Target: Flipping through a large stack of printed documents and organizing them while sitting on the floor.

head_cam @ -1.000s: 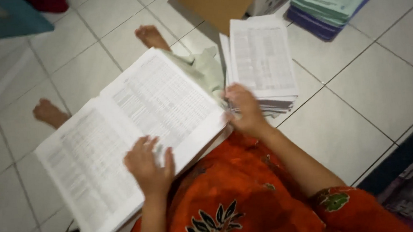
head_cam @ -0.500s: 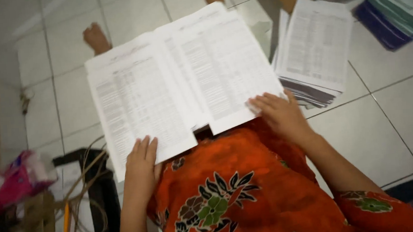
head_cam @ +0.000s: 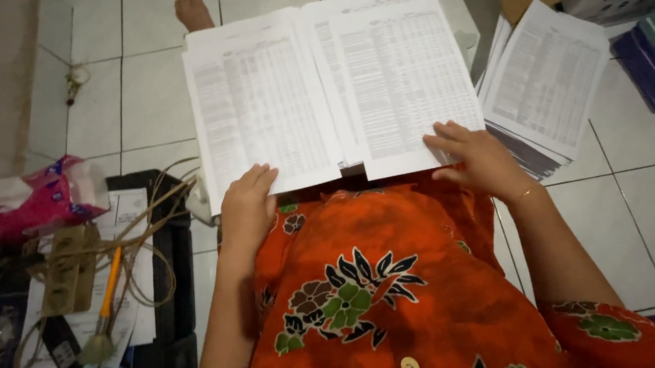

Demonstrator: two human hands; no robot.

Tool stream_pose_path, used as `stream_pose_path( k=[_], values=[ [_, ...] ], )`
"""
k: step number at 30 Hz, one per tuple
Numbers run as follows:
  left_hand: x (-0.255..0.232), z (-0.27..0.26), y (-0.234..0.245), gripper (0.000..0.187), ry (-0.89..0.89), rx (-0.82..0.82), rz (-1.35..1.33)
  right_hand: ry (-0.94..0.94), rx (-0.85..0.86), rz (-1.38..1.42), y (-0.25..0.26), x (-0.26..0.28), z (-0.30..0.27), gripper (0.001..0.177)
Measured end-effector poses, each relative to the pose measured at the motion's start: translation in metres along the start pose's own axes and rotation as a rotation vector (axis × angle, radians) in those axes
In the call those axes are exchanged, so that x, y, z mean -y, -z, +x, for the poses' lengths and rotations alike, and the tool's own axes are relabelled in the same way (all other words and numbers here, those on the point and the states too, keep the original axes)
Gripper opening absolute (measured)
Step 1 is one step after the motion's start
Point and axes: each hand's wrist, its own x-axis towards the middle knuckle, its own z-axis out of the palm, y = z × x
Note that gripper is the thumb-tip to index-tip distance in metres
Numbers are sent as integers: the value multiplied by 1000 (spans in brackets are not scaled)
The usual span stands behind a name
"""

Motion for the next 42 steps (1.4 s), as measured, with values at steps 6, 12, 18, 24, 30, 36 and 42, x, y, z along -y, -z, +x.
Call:
stream_pose_path(
  k=[6, 12, 18, 24, 30, 36, 42],
  values=[
    [-7, 0, 4, 41, 37, -26, -73, 33, -68, 33, -8, -9, 3, 54],
    [-10, 0, 5, 43, 63, -9, -124, -73, -36, 288, 34, 24, -8, 41],
    [4, 0, -10, 49, 61, 24, -71, -48, -233, 231, -8, -6, 7, 19],
    [0, -2, 1, 53, 18, 35, -116, 19, -517, 60, -44, -30, 26, 15],
    [4, -1, -1, 55, 12, 84, -91, 84, -604, -68, -39, -19, 34, 5],
    [12, -1, -2, 55, -31, 112, -106, 124, -633, -117, -43, -12, 36, 6],
    [-13, -8, 47, 54, -13, -52, -30, 141, -694, -112, -51, -27, 39, 13]
  ],
)
